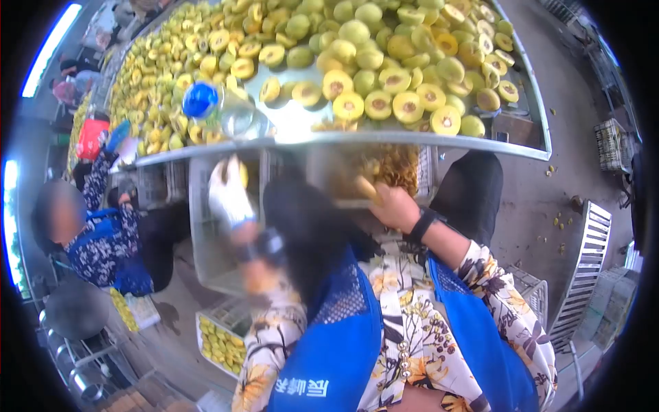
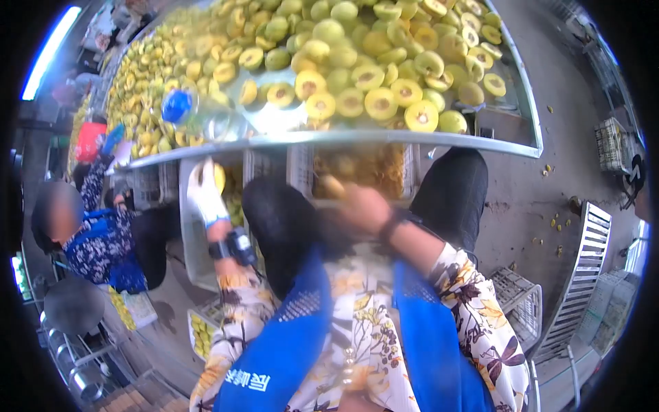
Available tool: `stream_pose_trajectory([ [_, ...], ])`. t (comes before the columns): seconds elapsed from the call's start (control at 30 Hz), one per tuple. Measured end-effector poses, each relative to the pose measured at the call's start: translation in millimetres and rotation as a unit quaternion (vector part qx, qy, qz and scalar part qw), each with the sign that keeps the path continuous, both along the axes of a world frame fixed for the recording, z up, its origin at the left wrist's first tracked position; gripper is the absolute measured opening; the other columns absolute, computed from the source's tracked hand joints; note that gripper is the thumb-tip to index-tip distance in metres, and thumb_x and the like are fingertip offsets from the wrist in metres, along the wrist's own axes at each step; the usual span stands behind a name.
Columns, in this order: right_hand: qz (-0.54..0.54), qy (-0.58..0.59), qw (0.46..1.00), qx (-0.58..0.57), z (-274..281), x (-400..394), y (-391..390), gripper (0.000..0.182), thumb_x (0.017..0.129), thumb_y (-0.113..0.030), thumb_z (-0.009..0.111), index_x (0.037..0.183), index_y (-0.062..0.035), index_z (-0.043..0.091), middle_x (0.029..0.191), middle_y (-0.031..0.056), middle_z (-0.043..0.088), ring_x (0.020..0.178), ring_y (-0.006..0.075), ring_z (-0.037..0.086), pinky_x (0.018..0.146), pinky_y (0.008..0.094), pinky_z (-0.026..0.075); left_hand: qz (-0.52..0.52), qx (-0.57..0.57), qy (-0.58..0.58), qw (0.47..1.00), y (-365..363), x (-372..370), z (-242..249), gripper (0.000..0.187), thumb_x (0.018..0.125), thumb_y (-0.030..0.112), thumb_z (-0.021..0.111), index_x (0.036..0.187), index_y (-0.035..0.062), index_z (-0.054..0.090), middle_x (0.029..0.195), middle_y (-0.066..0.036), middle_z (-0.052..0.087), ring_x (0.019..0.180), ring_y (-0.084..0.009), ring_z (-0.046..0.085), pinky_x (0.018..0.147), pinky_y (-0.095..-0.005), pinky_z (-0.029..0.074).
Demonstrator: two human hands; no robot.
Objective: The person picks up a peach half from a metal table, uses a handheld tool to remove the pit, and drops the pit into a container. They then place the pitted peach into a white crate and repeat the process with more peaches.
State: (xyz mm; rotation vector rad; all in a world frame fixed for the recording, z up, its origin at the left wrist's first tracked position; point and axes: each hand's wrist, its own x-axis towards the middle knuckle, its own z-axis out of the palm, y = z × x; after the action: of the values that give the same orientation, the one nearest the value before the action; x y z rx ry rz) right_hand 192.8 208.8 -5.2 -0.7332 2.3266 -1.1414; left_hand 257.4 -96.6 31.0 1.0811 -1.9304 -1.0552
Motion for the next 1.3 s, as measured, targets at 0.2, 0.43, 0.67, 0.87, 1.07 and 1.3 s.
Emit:
stream_pose_trajectory([
  [0.2, -0.027, -0.025, 0.998, 0.055, 2.6, -3.1, -8.6, 0.028, 0.073, -0.023, 0.062, 0.082, 0.0029, 0.054, 0.069, 0.0275, 0.058, 0.069, 0.0417, 0.059, 0.061, 0.0466, 0.048, -0.157, -0.285, -0.094, 0.941, 8.4, -66.8, 10.6, 0.041, 0.077, 0.036, 0.063, 0.107, 0.0071, 0.060, 0.100, -0.017, 0.060, 0.093, -0.0319, 0.058, 0.081, -0.0406, 0.046],
  [0.43, -0.056, -0.041, 0.997, 0.015, 28.6, 1.0, 10.9, 0.029, 0.075, -0.028, 0.063, 0.084, -0.0019, 0.053, 0.070, 0.0237, 0.058, 0.069, 0.0410, 0.058, 0.062, 0.0462, 0.046, -0.339, -0.343, -0.342, 0.806, 53.3, -194.4, -20.6, 0.044, 0.073, 0.030, 0.064, 0.113, 0.0150, 0.054, 0.107, -0.017, 0.050, 0.095, -0.0374, 0.055, 0.079, -0.0461, 0.047],
  [0.67, -0.146, 0.021, 0.987, -0.061, 29.5, -9.3, 20.1, 0.034, 0.076, -0.028, 0.064, 0.093, 0.0005, 0.055, 0.070, 0.0227, 0.058, 0.065, 0.0374, 0.060, 0.059, 0.0415, 0.047, -0.333, -0.021, -0.001, 0.943, 38.8, -174.5, -36.5, 0.043, 0.073, 0.004, 0.054, 0.116, -0.0010, 0.052, 0.104, -0.016, 0.060, 0.075, -0.0250, 0.063, 0.058, -0.0345, 0.053],
  [0.87, -0.172, -0.272, 0.889, -0.325, 73.0, -47.2, -7.5, 0.034, 0.090, -0.031, 0.050, 0.111, -0.0052, 0.054, 0.065, 0.0025, 0.058, 0.051, 0.0087, 0.053, 0.047, 0.0265, 0.045, -0.466, 0.316, 0.134, 0.815, 124.8, -74.4, 46.4, 0.038, 0.062, -0.005, 0.050, 0.099, -0.0035, 0.056, 0.099, -0.014, 0.061, 0.089, -0.0238, 0.060, 0.078, -0.0337, 0.051],
  [1.07, -0.233, -0.180, 0.841, -0.453, 51.0, -33.5, -41.5, 0.031, 0.091, -0.028, 0.050, 0.102, 0.0005, 0.054, 0.085, 0.0078, 0.061, 0.070, 0.0157, 0.058, 0.060, 0.0311, 0.048, -0.413, 0.286, 0.221, 0.836, 152.0, -72.6, 43.3, 0.031, 0.090, 0.013, 0.048, 0.114, -0.0045, 0.053, 0.112, -0.013, 0.058, 0.102, -0.0192, 0.055, 0.089, -0.0314, 0.044],
  [1.3, -0.225, 0.012, 0.964, -0.144, 71.4, -10.7, -35.4, 0.031, 0.081, -0.027, 0.061, 0.098, -0.0028, 0.053, 0.069, 0.0228, 0.059, 0.065, 0.0371, 0.060, 0.057, 0.0409, 0.046, -0.275, 0.353, 0.220, 0.867, 142.5, -71.1, -10.6, 0.044, 0.092, 0.042, 0.041, 0.115, 0.0056, 0.050, 0.110, -0.011, 0.055, 0.101, -0.0234, 0.051, 0.087, -0.0360, 0.043],
])
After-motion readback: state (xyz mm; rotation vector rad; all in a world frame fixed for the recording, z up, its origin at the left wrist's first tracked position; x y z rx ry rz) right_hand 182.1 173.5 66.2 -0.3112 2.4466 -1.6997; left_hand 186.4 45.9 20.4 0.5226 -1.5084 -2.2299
